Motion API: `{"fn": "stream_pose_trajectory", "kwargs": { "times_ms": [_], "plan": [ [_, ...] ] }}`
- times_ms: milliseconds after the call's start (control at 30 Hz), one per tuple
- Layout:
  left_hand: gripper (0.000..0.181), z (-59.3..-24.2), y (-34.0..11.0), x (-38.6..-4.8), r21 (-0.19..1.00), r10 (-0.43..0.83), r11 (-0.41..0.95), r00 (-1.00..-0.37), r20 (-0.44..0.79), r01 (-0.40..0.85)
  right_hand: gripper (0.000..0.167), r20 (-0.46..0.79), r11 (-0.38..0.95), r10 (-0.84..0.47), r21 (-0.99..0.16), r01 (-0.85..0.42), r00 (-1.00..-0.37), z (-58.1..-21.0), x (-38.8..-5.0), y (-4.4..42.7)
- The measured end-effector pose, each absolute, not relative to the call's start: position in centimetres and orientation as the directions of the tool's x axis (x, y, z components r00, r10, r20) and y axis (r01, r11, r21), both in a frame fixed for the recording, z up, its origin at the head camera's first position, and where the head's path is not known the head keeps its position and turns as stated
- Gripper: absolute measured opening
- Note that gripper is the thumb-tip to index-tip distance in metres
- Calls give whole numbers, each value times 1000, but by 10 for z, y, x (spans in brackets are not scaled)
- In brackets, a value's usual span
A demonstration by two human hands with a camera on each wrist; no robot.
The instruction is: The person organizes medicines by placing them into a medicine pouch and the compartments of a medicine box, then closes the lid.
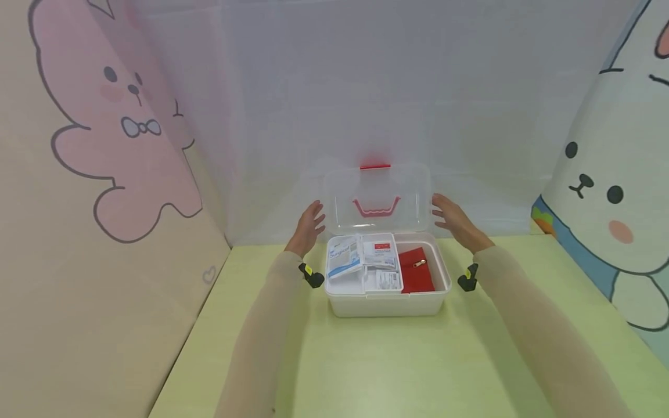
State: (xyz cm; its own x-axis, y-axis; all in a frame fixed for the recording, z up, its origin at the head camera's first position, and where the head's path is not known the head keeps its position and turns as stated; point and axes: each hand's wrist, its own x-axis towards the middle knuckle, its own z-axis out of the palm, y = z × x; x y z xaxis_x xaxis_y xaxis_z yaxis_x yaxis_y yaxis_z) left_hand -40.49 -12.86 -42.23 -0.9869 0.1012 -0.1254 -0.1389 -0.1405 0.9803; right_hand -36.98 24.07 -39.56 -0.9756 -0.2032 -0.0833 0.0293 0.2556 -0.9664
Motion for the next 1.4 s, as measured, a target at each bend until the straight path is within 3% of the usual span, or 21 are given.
{"fn": "stream_pose_trajectory", "kwargs": {
  "times_ms": [367,800,1400],
  "plan": [
    [54,-410,-119,-401,985,199,-161,-980,-28,-61,72,-26,222,-183,-975,-15,-983,-399,-379,238],
    [50,-406,-118,-398,980,176,-187,-984,-38,-71,74,-20,251,-180,-968,-26,-983,-392,-373,236],
    [60,-395,-130,-376,996,217,-89,-976,24,5,73,15,252,-158,-966,-55,-987,-374,-347,237]
  ]
}}
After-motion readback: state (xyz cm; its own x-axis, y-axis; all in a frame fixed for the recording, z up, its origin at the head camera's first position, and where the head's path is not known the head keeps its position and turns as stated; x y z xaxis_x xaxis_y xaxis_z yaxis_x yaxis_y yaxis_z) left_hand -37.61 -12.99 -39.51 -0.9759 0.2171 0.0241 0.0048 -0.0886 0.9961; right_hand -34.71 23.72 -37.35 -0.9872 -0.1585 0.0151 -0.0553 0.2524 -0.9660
